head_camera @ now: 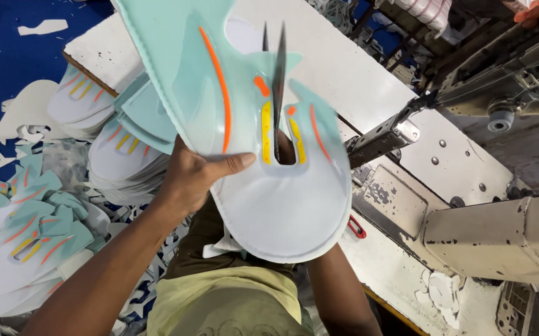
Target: Cutting out the inner sections of shoe upper components using a pair of scissors.
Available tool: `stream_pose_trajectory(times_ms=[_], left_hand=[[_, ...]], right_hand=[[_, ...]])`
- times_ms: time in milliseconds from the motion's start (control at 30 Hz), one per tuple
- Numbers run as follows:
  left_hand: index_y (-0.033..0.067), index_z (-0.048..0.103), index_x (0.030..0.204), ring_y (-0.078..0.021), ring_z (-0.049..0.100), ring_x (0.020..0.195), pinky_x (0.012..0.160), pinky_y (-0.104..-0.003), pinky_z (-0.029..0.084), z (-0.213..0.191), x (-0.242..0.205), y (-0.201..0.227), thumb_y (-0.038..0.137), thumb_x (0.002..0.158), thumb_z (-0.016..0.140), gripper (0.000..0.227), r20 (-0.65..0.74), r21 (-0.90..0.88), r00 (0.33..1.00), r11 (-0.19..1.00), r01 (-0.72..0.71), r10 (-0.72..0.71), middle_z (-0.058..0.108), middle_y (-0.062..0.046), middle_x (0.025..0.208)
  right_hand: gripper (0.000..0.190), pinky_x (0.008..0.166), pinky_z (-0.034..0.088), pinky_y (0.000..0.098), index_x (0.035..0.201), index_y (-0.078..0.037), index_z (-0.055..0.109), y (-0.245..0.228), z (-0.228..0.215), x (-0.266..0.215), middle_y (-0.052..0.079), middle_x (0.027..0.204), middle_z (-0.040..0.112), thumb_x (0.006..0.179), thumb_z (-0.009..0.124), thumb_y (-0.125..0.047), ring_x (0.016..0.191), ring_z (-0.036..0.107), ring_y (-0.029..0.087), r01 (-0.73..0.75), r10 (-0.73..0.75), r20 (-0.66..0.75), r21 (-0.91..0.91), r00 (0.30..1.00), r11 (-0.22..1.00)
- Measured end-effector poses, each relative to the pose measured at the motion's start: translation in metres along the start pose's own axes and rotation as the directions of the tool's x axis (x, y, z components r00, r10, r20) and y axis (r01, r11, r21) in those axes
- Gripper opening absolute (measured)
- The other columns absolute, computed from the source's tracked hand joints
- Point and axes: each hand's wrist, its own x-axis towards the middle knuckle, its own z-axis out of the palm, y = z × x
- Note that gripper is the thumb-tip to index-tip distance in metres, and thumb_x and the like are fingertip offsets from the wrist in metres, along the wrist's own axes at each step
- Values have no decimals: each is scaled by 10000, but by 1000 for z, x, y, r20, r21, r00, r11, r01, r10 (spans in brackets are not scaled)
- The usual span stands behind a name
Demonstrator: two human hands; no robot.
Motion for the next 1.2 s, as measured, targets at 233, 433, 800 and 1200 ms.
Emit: stream_pose_trajectory(times_ms=[233, 433, 800, 1200], left_hand=[[9, 611, 1253, -211, 689, 1063, 912, -358, 601, -16, 7, 13, -26, 702, 845, 600, 38, 41, 990, 990, 133, -134, 709, -99, 1124], [23, 621, 1276, -242, 733, 1066, 926, -374, 609, -40, 23, 46, 22, 606, 881, 718, 199, 338, 957, 931, 137, -213, 753, -142, 1161], [-9, 671, 1227, -222, 737, 993, 859, -352, 599, -47, 38, 68, 113, 558, 924, 725, 230, 598, 951, 801, 29, -206, 768, -154, 1140], [-2, 553, 1387, -258, 671, 1171, 980, -382, 536, -96, 13, 85, 148, 565, 921, 913, 162, 636, 978, 772, -1, -132, 696, -174, 1296]], right_hand=[[361, 897, 512, 336, 1291, -11, 541, 8, -15, -6, 133, 1157, 633, 1004, 612, -218, 1046, 601, 223, 38, -38, 2, -105, 999, 994], [340, 881, 511, 327, 1272, -10, 550, 26, -36, -40, 129, 1129, 637, 1006, 610, -213, 1024, 600, 216, 37, -34, 16, -206, 999, 978], [303, 853, 509, 311, 1236, -9, 568, -76, -17, -76, 122, 1078, 645, 1008, 607, -204, 983, 598, 205, 60, -53, 28, -367, 998, 928], [265, 822, 506, 294, 1197, -7, 588, -87, -9, -66, 114, 1023, 654, 1011, 603, -195, 938, 596, 192, 123, -98, 77, -502, 992, 856]])
